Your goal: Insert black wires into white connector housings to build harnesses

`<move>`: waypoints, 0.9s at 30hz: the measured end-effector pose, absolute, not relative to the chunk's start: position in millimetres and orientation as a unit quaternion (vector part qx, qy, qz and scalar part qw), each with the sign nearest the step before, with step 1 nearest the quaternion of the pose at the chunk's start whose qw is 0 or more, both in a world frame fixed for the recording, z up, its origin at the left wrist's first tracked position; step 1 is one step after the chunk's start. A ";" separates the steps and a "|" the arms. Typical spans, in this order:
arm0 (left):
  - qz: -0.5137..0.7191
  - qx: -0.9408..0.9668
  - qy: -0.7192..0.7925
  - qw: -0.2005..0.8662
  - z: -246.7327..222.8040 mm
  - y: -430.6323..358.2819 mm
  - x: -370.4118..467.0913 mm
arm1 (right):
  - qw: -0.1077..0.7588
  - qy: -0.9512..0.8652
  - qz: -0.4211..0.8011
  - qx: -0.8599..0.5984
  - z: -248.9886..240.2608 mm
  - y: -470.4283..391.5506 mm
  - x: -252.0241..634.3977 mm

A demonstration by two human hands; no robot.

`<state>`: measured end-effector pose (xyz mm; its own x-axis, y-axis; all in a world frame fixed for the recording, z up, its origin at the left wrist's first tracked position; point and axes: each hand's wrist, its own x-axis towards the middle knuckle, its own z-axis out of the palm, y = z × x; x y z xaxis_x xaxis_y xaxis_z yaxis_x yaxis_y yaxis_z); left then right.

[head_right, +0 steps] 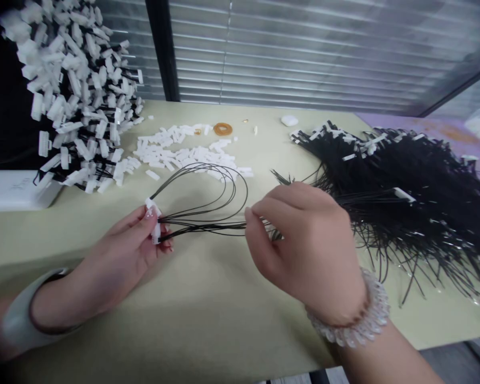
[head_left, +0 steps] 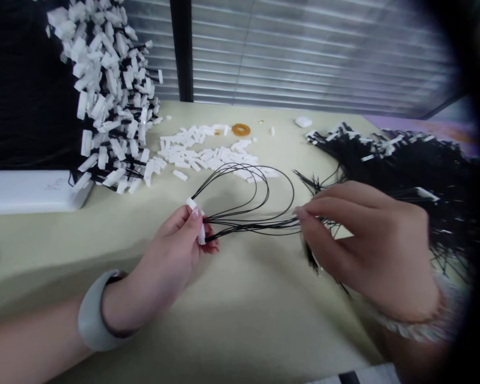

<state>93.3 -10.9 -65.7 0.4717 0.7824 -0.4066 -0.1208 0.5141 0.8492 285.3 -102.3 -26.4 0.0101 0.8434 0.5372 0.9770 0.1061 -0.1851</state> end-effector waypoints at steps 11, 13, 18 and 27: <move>0.214 0.621 0.403 0.637 -64.7 -19.8 86.4 | 0.242 -0.727 0.197 -0.612 -33.0 -98.6 261.5; 0.196 0.668 0.392 0.601 -61.9 -21.7 84.8 | 0.244 -0.722 0.236 -0.602 -33.6 -96.7 259.8; 0.172 0.686 0.366 0.606 -61.0 -24.2 82.1 | 0.264 -0.719 0.312 -0.561 -38.0 -93.9 259.0; 0.194 0.635 0.372 0.648 -62.4 -21.6 86.0 | 0.237 -0.765 0.125 -0.585 -38.9 -86.6 264.0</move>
<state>86.0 -21.6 -62.4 0.6474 0.7247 -0.2360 0.2207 0.1181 0.9682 264.0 -86.6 -38.9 -0.2031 0.9549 0.2165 0.8362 0.2842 -0.4690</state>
